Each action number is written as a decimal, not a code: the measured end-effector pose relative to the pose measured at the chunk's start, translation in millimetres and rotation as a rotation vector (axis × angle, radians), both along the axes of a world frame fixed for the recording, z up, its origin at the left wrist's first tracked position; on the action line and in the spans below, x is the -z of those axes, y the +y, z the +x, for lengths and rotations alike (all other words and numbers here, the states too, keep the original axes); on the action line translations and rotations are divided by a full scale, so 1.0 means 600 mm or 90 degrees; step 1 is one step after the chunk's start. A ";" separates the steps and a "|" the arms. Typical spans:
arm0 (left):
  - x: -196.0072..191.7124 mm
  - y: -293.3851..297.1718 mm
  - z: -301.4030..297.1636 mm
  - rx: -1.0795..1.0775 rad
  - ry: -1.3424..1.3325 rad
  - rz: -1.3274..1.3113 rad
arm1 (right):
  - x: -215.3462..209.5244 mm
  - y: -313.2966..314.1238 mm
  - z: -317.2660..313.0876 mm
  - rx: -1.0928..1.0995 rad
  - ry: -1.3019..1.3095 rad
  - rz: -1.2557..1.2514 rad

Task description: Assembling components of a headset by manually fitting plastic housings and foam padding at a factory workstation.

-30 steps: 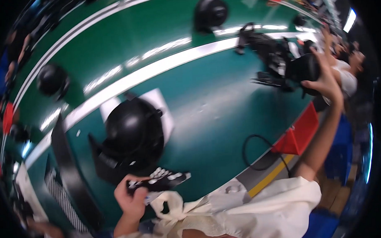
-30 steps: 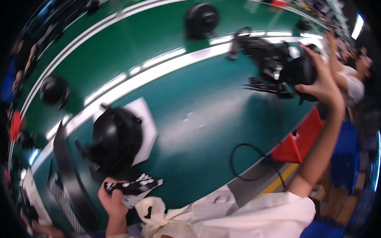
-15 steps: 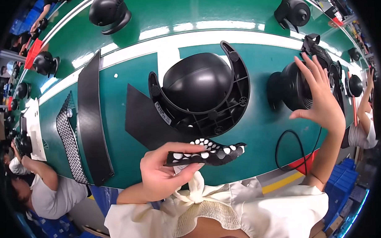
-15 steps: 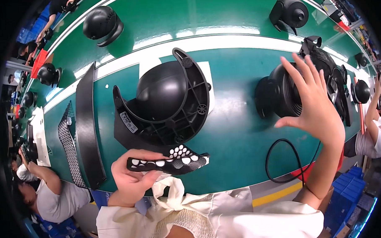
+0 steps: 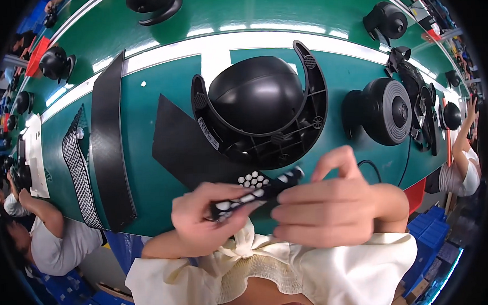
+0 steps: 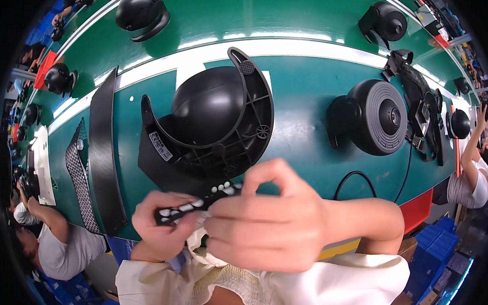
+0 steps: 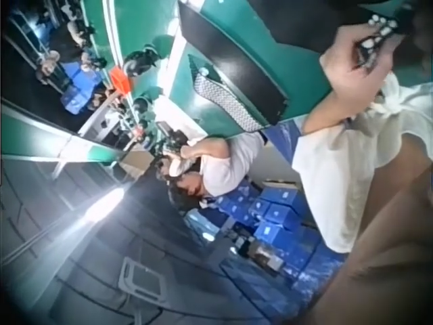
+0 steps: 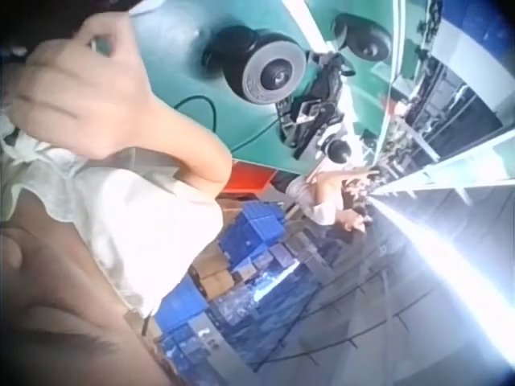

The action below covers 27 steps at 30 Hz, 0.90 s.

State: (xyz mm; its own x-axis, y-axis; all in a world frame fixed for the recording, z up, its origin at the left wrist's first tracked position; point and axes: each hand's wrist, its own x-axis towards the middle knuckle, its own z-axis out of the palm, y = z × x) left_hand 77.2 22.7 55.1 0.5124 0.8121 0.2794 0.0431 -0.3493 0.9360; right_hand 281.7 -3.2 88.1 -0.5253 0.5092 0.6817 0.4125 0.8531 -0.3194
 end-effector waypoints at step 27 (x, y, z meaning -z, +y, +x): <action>0.003 -0.001 0.024 -0.002 -0.128 -0.310 | 0.020 -0.029 -0.009 0.092 -0.041 0.081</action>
